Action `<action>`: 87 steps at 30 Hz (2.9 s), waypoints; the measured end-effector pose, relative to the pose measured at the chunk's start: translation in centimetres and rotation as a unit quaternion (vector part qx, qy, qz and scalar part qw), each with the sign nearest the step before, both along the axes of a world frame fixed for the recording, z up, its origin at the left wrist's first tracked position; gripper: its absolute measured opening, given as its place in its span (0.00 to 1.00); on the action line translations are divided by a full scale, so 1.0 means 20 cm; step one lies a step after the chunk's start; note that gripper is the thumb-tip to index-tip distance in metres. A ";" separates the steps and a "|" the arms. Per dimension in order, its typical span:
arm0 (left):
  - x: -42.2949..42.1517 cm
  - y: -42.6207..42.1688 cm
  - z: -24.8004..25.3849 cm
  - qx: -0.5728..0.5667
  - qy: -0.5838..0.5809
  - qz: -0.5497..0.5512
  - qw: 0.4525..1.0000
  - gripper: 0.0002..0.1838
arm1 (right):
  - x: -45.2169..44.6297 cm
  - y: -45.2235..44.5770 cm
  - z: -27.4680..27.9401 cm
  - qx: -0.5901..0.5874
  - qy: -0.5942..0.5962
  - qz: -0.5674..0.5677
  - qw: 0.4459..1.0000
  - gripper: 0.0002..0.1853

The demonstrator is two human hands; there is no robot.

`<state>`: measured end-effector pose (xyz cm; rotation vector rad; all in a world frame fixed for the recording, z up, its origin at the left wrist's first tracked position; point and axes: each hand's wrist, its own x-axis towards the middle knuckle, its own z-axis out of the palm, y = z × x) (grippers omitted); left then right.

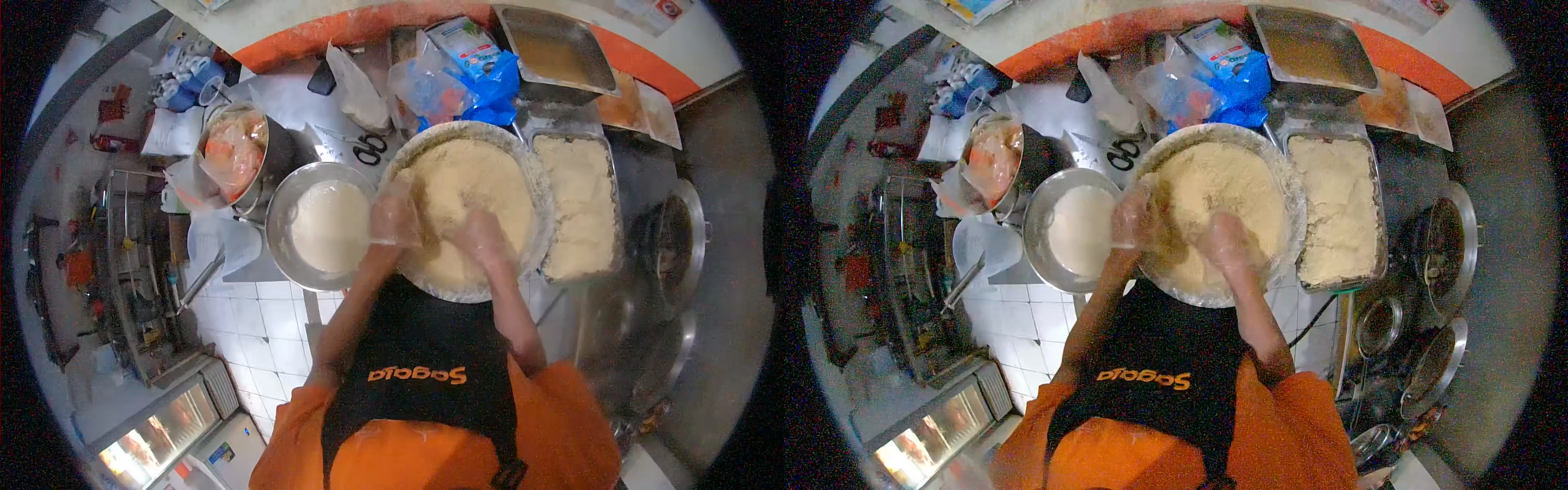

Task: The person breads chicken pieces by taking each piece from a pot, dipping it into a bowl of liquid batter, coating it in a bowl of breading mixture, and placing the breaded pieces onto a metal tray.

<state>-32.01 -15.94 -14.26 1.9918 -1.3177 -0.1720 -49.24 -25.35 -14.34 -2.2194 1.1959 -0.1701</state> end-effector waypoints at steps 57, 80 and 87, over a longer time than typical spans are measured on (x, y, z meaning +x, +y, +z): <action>-0.11 -0.02 -0.29 0.280 -0.154 -0.251 0.914 0.38 | -0.06 -0.02 0.25 -0.019 -0.041 -0.076 0.996 0.30; -0.04 0.39 0.58 0.293 0.073 -0.110 0.947 0.30 | -0.18 -0.25 0.15 0.293 -0.288 -0.242 0.879 0.33; 0.01 0.55 0.62 0.350 0.040 -0.033 0.935 0.43 | -0.45 -0.52 0.16 -0.166 -0.276 -0.062 0.945 0.35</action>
